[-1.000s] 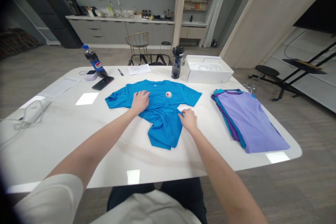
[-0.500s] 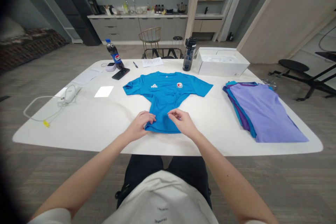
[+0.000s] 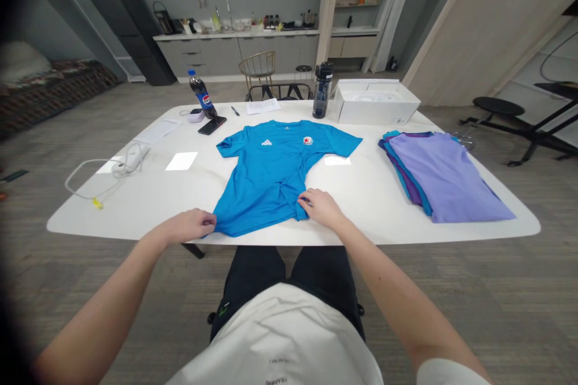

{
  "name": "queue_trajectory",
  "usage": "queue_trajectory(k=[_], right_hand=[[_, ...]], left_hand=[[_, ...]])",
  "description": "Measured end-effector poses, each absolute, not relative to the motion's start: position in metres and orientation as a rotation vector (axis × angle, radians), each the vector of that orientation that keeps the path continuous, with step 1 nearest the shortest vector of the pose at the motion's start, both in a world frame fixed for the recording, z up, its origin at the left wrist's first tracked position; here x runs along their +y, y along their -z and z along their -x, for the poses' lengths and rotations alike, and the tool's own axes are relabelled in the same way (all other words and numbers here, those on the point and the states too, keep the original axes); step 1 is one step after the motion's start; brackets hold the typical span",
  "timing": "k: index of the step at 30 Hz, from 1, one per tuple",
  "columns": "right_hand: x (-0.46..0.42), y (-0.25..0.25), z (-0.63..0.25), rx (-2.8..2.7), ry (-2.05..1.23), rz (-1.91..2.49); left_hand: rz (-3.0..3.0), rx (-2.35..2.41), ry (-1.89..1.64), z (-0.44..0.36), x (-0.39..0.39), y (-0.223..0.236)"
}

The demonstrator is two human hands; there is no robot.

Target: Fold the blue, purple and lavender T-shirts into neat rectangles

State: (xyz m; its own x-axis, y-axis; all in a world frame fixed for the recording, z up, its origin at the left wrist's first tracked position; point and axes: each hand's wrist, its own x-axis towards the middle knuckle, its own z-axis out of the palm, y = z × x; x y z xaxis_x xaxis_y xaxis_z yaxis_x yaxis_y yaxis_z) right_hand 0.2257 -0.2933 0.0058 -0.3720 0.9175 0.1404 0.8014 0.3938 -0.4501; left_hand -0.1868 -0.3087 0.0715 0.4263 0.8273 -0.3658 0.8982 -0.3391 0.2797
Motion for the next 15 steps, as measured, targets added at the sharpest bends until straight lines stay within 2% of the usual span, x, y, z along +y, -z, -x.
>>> queue_trajectory(k=[4,8,15], right_hand=[[-0.301,-0.016,-0.212,-2.331,-0.335,1.445],[-0.309,-0.014,-0.208,-2.430,-0.409,1.432],[-0.353,-0.027,-0.303,-2.117,-0.394,2.044]], left_hand=[[-2.303,1.433,0.029,0.164,-0.313,-0.067],[-2.532,1.368,-0.095,0.115,-0.310,-0.045],[-2.604,1.308,-0.155,0.094,-0.317,-0.025]])
